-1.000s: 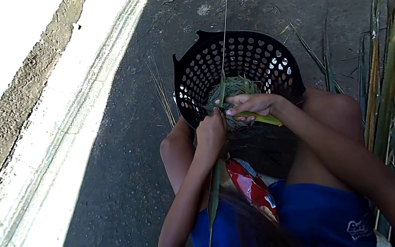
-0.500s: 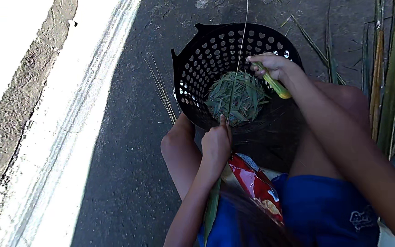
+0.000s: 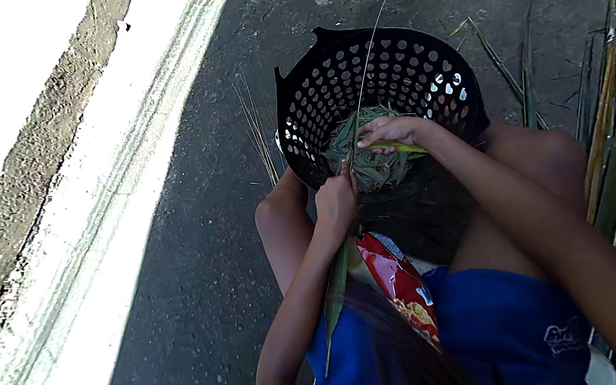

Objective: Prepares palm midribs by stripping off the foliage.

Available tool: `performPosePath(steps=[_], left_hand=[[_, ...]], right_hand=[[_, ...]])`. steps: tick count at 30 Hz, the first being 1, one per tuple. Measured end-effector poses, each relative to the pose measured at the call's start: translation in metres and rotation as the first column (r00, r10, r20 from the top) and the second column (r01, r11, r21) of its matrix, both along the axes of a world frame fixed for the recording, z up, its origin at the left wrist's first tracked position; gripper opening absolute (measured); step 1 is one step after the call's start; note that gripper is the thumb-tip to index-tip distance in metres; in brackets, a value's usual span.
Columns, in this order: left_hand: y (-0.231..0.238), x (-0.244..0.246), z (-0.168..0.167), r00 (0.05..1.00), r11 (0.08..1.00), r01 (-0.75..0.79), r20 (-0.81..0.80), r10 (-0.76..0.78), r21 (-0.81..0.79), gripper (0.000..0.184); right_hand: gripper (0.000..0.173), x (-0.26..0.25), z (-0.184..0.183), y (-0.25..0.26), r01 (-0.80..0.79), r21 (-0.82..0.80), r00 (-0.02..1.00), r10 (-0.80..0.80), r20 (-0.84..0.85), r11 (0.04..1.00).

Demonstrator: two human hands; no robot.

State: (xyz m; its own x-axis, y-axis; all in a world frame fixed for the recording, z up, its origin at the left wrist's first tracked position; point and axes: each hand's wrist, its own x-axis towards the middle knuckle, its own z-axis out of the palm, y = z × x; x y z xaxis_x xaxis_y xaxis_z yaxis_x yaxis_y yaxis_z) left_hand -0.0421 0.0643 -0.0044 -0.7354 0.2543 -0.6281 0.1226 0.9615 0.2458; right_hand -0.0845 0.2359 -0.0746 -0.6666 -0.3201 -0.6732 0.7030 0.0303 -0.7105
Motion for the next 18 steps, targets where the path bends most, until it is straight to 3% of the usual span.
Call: performPosePath(steps=[3,5,7,8,10,12,14,16,18], left_hand=[[0.001,0.0,0.0,1.0,1.0,0.009,-0.027,-0.009,0.002,0.047],[0.002,0.004,0.001,1.0,1.0,0.021,-0.009,-0.021,-0.018,0.047],[0.001,0.013,0.002,0.999,0.999,0.033,-0.006,-0.033,-0.011,0.046],[-0.001,0.017,0.002,0.999,0.999,0.038,-0.018,-0.038,-0.004,0.046],[-0.003,0.02,0.001,0.998,1.0,0.031,-0.048,-0.031,0.002,0.045],[-0.002,0.018,0.001,0.995,1.0,0.024,-0.093,-0.023,0.005,0.044],[-0.001,0.019,0.001,0.989,0.999,0.034,-0.141,-0.036,-0.02,0.044],[-0.002,0.024,0.003,0.984,0.996,0.065,-0.162,-0.075,-0.067,0.045],[-0.002,0.029,0.003,0.968,0.99,0.107,-0.217,-0.126,-0.096,0.045]], right_hand=[[0.047,-0.004,0.003,0.002,0.029,0.052,0.998,-0.026,-0.06,0.998],[0.038,-0.007,-0.005,0.011,0.181,0.134,0.978,-0.164,-0.127,0.974],[0.024,-0.012,-0.016,0.03,0.439,0.198,0.895,-0.408,-0.18,0.876],[0.023,-0.014,-0.015,0.038,0.49,0.209,0.871,-0.466,-0.156,0.846],[0.02,-0.011,-0.002,0.031,0.368,0.163,0.929,-0.368,-0.035,0.915],[0.019,0.001,0.009,0.005,0.123,0.017,0.991,-0.124,0.057,0.992],[0.018,0.013,0.006,-0.017,-0.06,-0.105,0.995,0.067,0.071,0.993],[0.016,0.013,0.002,-0.019,-0.118,-0.133,0.992,0.122,0.024,0.984],[0.031,0.006,0.003,-0.006,-0.099,-0.094,0.995,0.096,-0.042,0.991]])
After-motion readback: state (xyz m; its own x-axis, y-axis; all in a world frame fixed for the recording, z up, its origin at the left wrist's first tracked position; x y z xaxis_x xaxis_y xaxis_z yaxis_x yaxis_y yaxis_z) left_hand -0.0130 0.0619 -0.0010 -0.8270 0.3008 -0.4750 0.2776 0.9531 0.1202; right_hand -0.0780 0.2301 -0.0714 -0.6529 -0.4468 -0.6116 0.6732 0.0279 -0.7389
